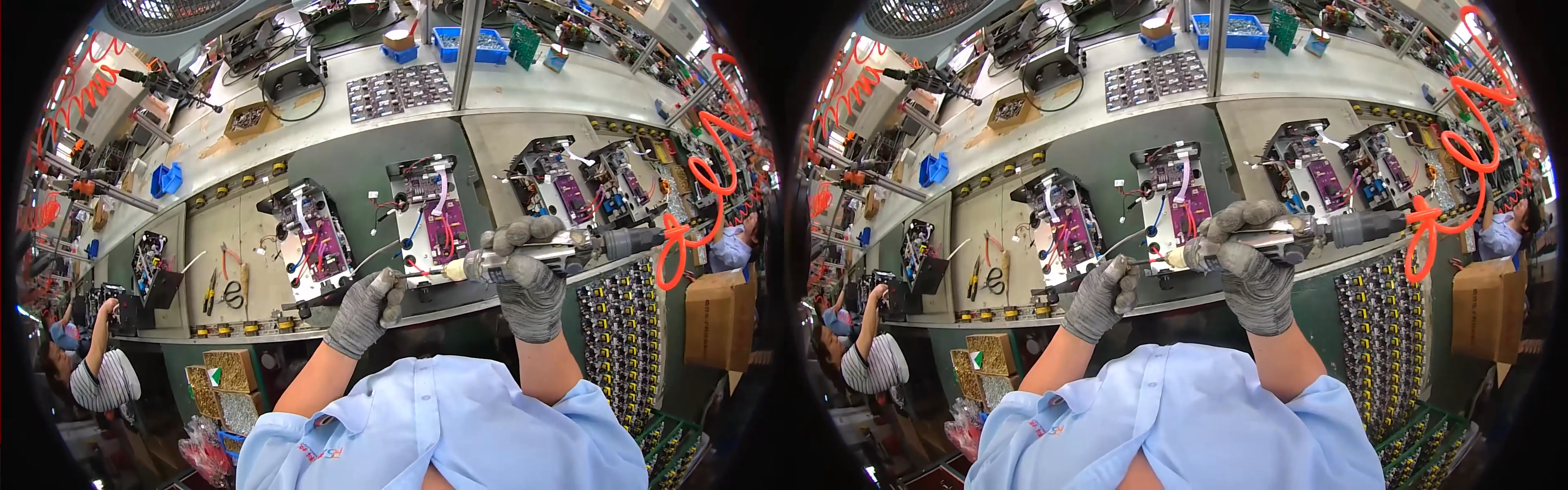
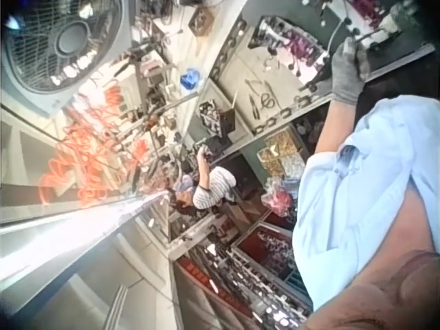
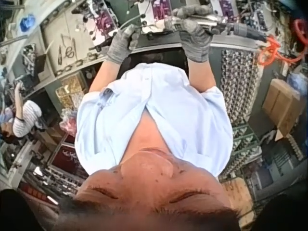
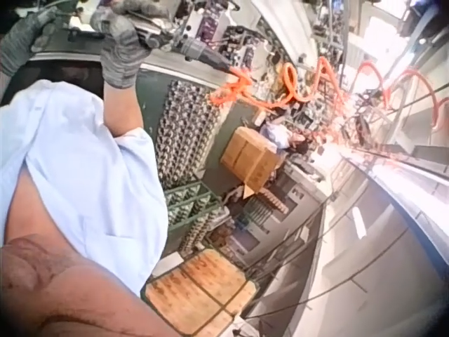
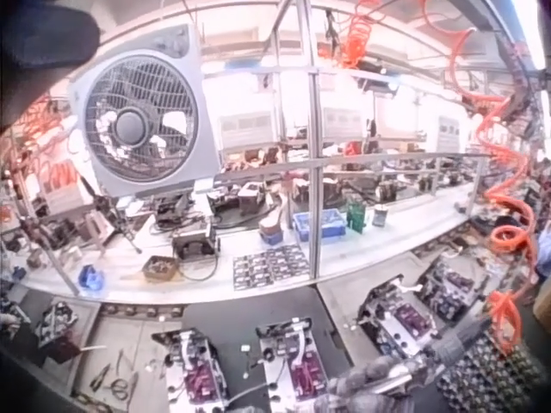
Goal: Assembling and soldering components onto electronic circuit boards at a factory production workstation.
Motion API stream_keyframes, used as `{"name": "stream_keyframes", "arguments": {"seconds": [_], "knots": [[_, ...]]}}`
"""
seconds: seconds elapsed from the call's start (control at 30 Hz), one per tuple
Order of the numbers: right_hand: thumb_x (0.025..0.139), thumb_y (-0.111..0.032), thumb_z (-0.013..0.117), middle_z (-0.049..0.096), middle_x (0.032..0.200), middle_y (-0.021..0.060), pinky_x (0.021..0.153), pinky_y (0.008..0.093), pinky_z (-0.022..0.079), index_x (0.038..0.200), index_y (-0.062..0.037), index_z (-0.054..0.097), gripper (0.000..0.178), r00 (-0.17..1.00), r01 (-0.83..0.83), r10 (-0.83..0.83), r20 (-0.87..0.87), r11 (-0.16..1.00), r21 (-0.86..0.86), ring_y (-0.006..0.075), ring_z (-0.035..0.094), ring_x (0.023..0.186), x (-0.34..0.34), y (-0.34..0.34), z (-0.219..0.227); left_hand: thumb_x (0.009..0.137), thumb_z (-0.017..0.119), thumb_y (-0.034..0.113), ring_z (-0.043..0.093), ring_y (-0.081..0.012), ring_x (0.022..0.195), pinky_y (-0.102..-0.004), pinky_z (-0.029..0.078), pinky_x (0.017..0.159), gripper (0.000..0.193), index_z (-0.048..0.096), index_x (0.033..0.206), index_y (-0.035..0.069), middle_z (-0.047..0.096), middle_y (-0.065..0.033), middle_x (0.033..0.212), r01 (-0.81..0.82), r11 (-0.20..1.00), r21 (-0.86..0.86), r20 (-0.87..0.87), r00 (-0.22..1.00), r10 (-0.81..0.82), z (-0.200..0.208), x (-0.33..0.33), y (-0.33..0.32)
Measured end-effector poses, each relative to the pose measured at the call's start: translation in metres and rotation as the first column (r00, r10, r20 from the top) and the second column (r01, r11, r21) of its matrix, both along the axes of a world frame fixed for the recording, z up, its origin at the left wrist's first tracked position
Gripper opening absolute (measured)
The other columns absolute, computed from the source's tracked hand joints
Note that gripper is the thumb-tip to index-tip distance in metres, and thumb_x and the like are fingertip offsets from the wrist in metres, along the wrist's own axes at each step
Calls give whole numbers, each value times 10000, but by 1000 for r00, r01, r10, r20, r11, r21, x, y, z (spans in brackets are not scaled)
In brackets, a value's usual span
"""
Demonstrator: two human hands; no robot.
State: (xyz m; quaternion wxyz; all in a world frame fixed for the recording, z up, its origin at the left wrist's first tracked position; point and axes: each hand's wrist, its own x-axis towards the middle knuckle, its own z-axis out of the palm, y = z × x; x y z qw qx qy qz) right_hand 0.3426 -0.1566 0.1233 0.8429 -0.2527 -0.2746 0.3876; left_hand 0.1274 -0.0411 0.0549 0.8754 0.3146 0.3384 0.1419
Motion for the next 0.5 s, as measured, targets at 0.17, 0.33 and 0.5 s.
{"name": "stream_keyframes", "arguments": {"seconds": [0.17,0.33,0.5], "knots": [[746,-1,795,652,1075,13,982,417,454,1142,-177,600,475,997,-32,27,71,997,71,179,635,926,8,9,2,997,569,420,467,-66,477,-201,351,398,392,584,951,31,521,18,687,21,998,65,-49,999,-18,6,14,9],[751,5,793,654,1069,5,963,401,457,1137,-177,611,465,993,-71,64,98,995,73,166,628,893,18,9,-1,1006,544,437,446,-66,461,-208,334,377,396,581,924,51,511,21,655,106,994,-10,-177,979,-106,9,30,17],[722,10,802,669,995,49,939,433,497,1108,-141,605,459,995,81,-78,-56,995,56,215,658,879,29,11,-5,1004,515,494,396,-81,448,-235,339,402,457,601,938,50,506,11,643,250,968,-19,-113,962,-250,-4,41,37]]}}
